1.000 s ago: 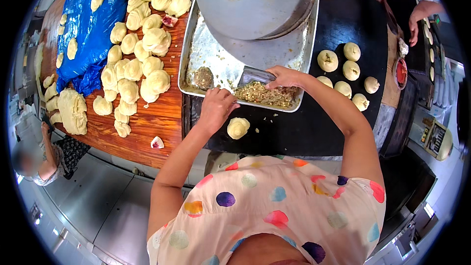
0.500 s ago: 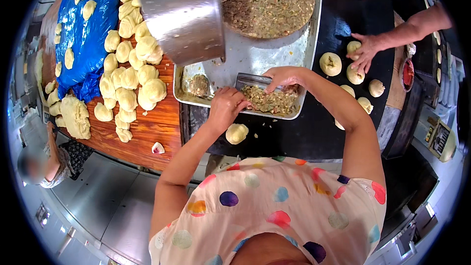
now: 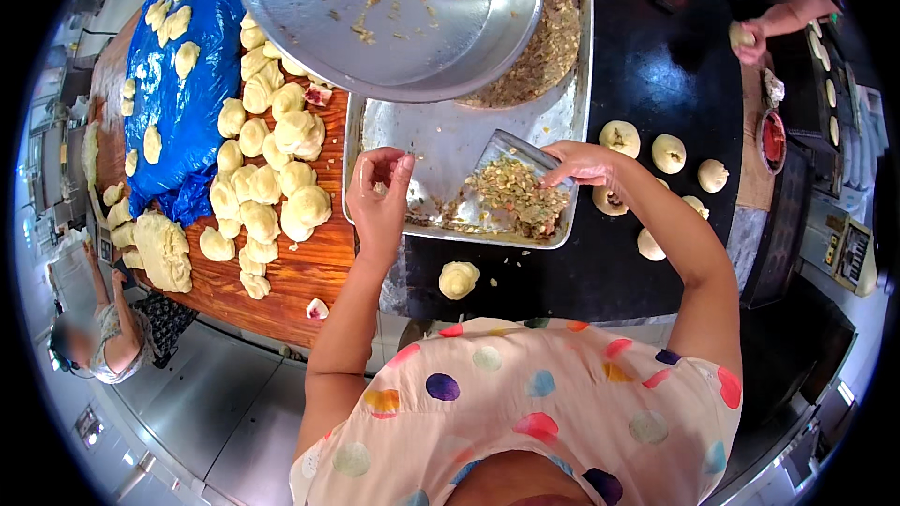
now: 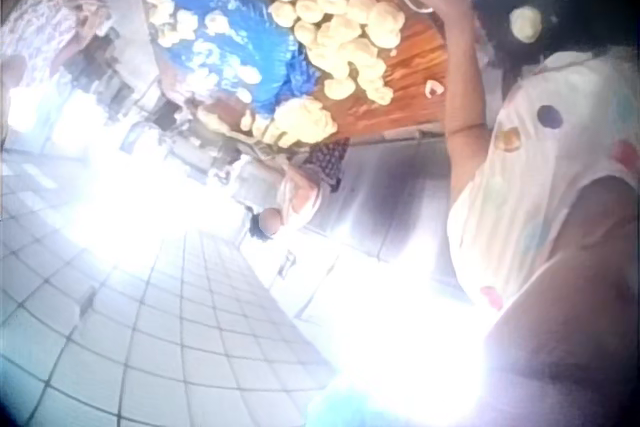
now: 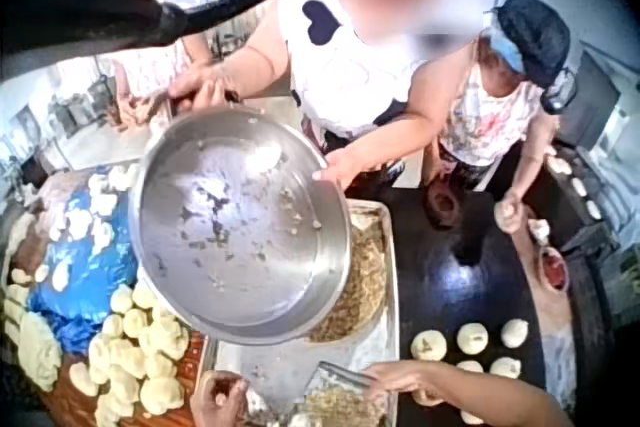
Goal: The person flattens dough balls, scoops a grainy filling from a metal tray, and encloses the filling within the dough to form round pastries. The finished pastries are placed on a black mat. Other people are visible working at the same table.
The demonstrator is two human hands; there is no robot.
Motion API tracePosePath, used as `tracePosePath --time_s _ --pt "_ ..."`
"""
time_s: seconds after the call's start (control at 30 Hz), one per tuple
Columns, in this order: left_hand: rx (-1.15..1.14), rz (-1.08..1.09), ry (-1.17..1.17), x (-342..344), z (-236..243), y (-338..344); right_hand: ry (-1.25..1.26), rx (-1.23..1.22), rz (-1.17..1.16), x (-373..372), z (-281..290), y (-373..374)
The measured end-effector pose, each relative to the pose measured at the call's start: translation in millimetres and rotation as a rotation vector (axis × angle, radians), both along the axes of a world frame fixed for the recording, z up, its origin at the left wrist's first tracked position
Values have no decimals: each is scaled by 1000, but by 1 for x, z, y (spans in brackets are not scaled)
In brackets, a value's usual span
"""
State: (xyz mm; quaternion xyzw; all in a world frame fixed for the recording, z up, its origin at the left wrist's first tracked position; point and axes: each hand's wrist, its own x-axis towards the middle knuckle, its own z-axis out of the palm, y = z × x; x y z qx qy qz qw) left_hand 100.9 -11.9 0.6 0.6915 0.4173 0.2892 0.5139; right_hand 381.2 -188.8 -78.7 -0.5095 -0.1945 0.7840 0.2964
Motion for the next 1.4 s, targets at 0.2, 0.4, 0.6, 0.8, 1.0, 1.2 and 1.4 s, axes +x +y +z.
tracePosePath --time_s 0.2,0.4,0.6,0.8,1.0,1.2,1.4 --pt "-312 -63 -128 0 -6 0 -120 -98 -129 18 72 -20" --pt "-452 -100 -166 17 -10 0 -122 48 -525 37 168 27" --pt "-435 -175 -137 34 -18 -23 -1082 176 -157 75 189 164" --pt "-121 -333 77 -17 -30 -35 -1566 700 -109 109 229 108" --pt "295 -668 288 -60 -30 -39 -1014 549 -191 1 209 10" --pt "439 -756 573 -54 -42 -54 -1623 662 260 -63 40 -11" --pt "366 -800 621 -30 -72 -74 -1681 345 202 -120 16 -60"
